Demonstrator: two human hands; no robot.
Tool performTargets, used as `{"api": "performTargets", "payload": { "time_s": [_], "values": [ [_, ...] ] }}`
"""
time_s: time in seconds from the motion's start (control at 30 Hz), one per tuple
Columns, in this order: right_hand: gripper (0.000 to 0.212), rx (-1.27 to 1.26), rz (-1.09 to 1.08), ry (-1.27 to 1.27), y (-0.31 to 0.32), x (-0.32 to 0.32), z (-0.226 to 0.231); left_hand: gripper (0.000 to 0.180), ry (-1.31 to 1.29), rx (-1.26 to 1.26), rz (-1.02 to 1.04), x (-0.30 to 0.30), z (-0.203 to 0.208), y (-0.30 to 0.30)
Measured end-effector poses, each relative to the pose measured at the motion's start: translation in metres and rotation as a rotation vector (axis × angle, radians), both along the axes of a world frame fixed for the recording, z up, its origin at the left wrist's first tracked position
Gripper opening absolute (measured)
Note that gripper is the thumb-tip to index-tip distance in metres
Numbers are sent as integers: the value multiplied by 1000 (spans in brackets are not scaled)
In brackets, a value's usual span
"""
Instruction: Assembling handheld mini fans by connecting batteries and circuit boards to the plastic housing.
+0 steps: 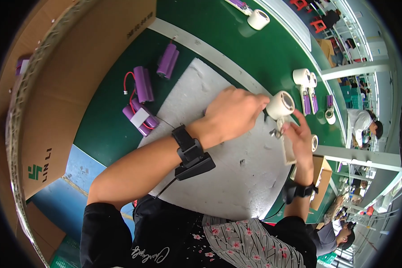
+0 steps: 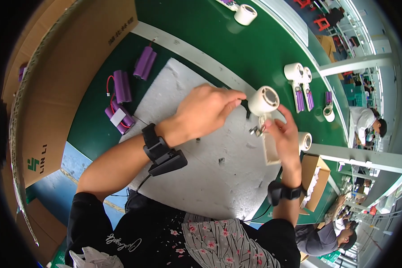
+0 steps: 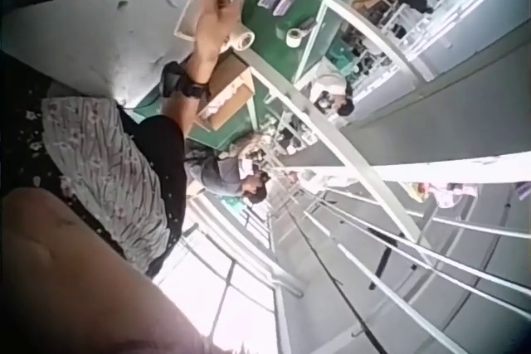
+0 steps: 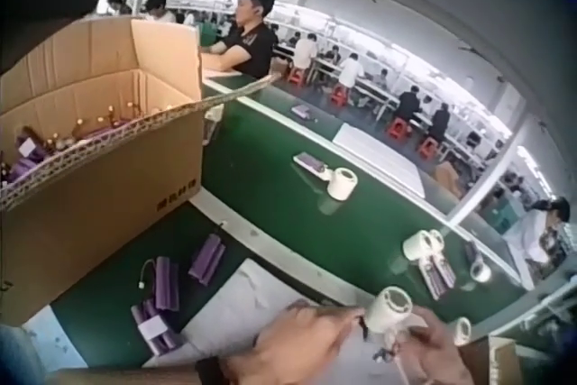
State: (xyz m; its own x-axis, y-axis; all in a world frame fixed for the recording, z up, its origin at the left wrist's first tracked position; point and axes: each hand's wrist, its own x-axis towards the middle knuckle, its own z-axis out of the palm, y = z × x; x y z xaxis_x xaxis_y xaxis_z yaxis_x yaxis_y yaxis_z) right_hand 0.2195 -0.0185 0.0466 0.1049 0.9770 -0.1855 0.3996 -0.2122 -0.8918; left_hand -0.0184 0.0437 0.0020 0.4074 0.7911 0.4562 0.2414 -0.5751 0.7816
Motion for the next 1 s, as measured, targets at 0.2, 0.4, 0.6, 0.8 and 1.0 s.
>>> {"api": "performTargets", "payload": {
  "time_s": [0.2,0.4,0.6,0.8,1.0],
  "values": [
    [60,-129,-153,0,-81,-42,-2,19,-192,294,-22,0,18,-9],
    [72,203,-10,-556,-91,-53,31,19,-465,79,-378,2,45,-41],
    [62,291,156,-124,-101,-86,21,19,-810,-525,-764,12,39,-64],
    [45,22,323,293,-102,-42,12,37,-511,-156,-433,13,24,-52],
    [20,361,-183,278,-80,-4,-29,47,4,-89,-431,15,2,-41]
  ]
}}
